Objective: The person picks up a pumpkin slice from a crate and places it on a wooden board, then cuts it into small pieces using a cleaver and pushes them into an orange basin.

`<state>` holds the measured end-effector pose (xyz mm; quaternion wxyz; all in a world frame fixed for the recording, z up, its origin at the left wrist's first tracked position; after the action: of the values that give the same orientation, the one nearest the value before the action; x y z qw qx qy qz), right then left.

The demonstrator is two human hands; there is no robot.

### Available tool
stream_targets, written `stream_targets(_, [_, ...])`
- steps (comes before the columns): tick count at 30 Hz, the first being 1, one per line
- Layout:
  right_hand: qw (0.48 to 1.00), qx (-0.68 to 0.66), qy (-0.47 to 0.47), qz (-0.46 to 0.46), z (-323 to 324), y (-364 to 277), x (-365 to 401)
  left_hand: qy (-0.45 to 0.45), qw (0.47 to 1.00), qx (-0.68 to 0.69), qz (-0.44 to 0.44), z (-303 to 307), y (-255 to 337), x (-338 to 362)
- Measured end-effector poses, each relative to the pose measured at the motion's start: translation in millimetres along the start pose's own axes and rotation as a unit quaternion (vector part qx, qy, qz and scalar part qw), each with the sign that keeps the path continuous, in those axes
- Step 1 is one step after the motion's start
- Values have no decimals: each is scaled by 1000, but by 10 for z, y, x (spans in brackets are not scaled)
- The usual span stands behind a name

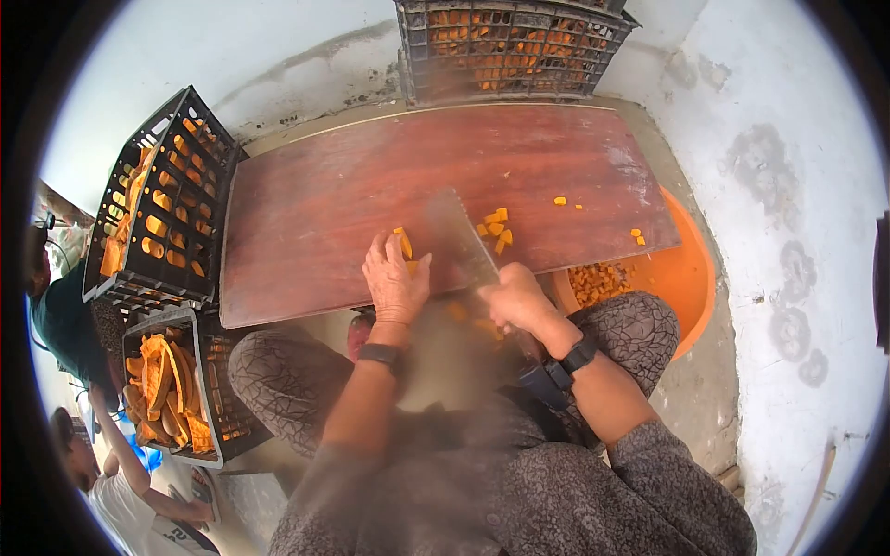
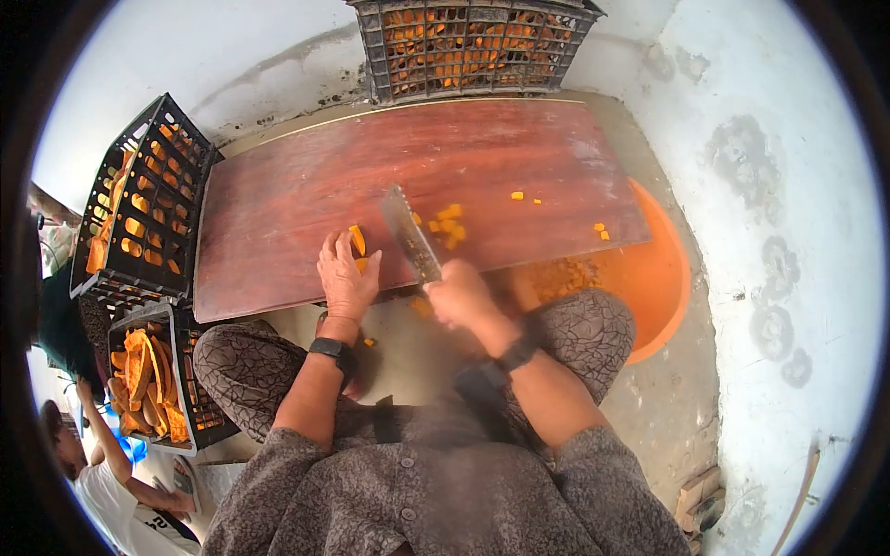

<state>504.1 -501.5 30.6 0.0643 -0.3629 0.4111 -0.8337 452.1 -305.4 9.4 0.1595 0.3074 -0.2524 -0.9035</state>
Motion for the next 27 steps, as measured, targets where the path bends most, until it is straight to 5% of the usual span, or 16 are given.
stream_targets(8, [993,60,99,23,170,96,3,-63,997,-19,37,-134,-90,-5])
stream_targets(10, [976,150,128,92,152,80,-30,-44,999,-15,-10,-137,-61,-28])
stream_targets(16, [967,196,135,87,159,26,14,-65,993,-15,-98,-99,-30,-89])
stream_targets(27, [946,246,160,135,92,-270,175,-8,988,54,-145,-47,92,-65])
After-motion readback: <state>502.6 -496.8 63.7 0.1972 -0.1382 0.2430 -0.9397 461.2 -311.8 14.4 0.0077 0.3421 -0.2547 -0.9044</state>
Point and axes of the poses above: each hand's wrist, its own x-axis away from the middle knuckle, its own z-axis out of the back of the hand, y = z × x, the point moved 7 cm from there along -x, towards the middle knuckle, and after that the axes turned 4 degrees about x, right-handed, at the moved point
